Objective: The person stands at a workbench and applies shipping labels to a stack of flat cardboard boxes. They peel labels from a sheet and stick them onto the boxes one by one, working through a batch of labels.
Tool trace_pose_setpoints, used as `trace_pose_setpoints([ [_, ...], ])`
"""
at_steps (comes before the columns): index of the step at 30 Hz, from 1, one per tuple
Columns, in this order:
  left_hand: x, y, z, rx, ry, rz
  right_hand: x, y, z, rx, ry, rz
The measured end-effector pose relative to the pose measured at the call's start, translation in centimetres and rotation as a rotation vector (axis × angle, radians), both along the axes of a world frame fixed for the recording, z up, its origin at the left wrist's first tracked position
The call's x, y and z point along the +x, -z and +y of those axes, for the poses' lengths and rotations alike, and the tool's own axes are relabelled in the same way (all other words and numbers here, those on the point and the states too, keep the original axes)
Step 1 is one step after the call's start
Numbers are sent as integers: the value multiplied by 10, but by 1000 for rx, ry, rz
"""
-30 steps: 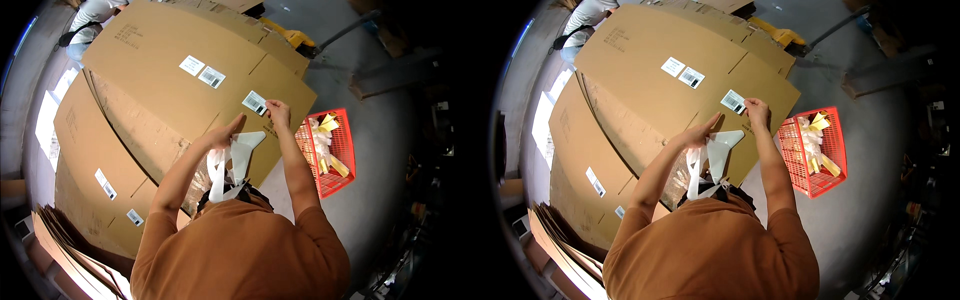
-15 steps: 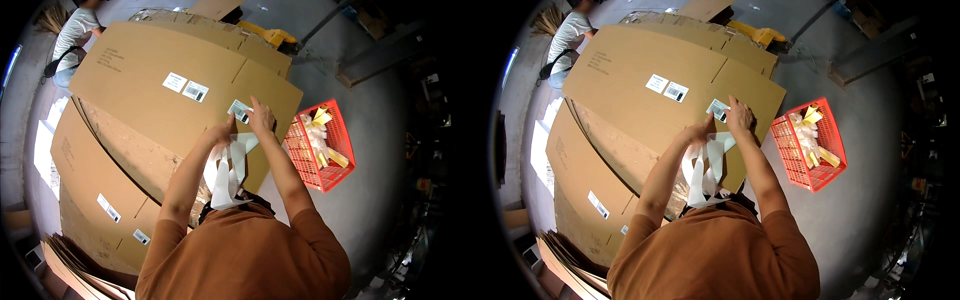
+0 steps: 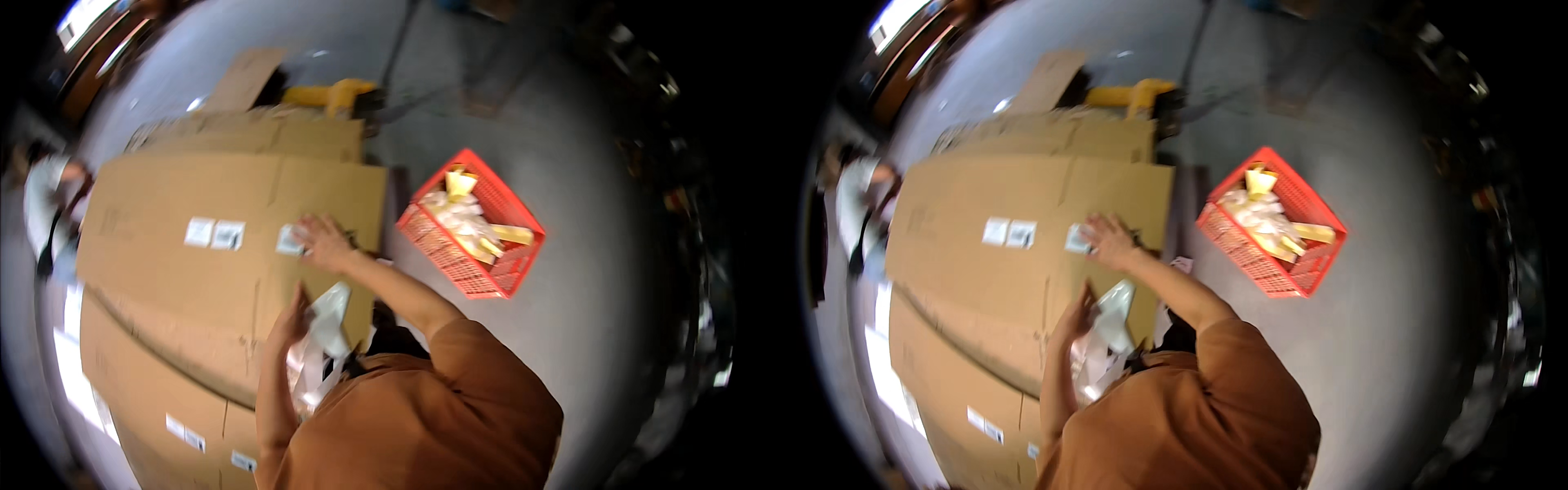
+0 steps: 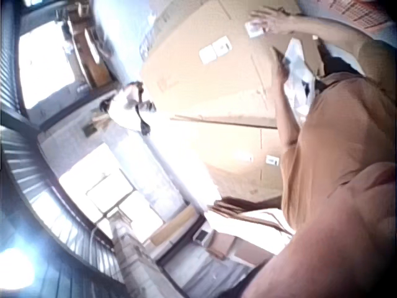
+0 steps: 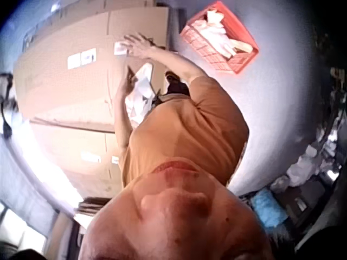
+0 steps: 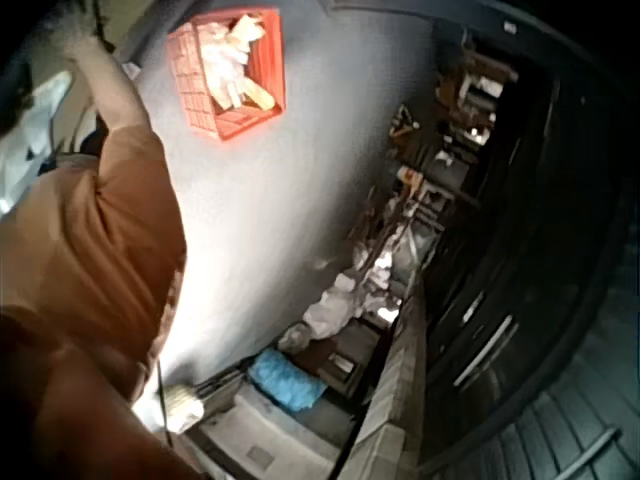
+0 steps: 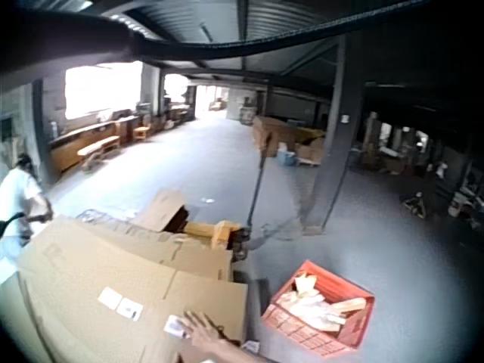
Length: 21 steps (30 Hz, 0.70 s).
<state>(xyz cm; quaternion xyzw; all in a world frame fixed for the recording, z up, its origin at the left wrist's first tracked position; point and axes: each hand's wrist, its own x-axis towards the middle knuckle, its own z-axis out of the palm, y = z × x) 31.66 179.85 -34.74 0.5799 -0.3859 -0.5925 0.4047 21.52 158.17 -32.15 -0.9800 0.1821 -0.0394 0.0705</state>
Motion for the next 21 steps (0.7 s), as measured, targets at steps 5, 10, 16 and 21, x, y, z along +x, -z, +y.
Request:
trace_pose_setpoints([
  [5,-67,-74,82,130,-537,-122,-47,-7,-30,71,-115,-51],
  [10,-150,-133,109,440,-923,-272,-55,-57,-129,87,269,-100],
  [16,-194,-187,71,249,-984,383,-50,-8,-172,-13,196,-264],
  [21,-209,-103,86,229,-873,138,-48,-51,-171,58,173,-110],
])
